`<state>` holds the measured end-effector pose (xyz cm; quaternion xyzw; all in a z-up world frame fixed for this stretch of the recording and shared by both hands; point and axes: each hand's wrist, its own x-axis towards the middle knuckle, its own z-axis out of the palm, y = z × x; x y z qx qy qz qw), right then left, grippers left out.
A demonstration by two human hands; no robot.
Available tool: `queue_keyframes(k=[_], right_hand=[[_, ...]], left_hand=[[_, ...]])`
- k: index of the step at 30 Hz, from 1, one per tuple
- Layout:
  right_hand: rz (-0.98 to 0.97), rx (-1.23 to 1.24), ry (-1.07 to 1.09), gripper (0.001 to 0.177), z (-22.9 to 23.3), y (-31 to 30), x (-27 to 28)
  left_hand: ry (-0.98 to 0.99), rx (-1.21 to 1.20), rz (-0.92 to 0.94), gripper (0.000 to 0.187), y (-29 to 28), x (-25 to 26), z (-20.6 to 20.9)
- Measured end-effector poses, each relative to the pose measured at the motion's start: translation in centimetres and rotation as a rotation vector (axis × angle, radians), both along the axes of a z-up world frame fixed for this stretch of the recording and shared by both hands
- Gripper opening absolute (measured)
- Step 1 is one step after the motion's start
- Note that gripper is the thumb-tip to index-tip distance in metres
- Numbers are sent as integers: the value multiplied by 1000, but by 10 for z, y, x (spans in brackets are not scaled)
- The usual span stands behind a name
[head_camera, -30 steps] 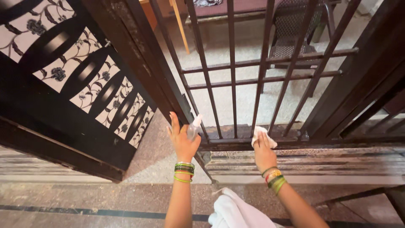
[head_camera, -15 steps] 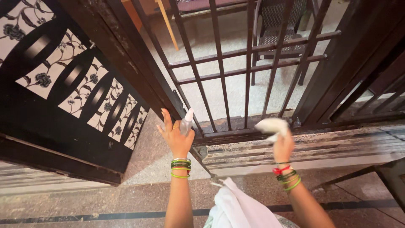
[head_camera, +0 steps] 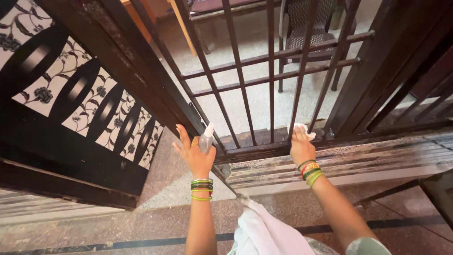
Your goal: The person sprays a cleaning solution onto a metal railing and wipes it with a white cloth. The person repeatedly sprays and wipes the same section of the railing throughout the clip.
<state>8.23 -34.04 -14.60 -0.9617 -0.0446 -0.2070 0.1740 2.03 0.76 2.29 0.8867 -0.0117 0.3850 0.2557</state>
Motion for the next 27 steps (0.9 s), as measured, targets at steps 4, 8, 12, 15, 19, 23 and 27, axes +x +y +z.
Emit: queue_keyframes(k=[4, 8, 12, 15, 19, 23, 27], right_hand=[[41, 45, -7, 41, 8, 2, -43], [76, 32, 11, 39, 7, -6, -28], [8, 53, 107, 42, 2, -2, 6], [40, 28, 54, 42, 2, -2, -1], [-19, 238, 243, 32, 1, -11, -44], [-112, 820, -28, 33, 3, -23, -60], [-183, 877, -399, 45, 4, -39, -58]], left_hand=[[4, 24, 7, 36, 3, -3, 1], [-3, 34, 28, 35, 0, 1, 1], [-20, 24, 28, 32, -3, 1, -1], [-8, 33, 28, 31, -1, -1, 3], [-10, 48, 25, 33, -1, -1, 8], [3, 54, 24, 34, 2, -4, 7], [6, 64, 33, 34, 3, -4, 5]])
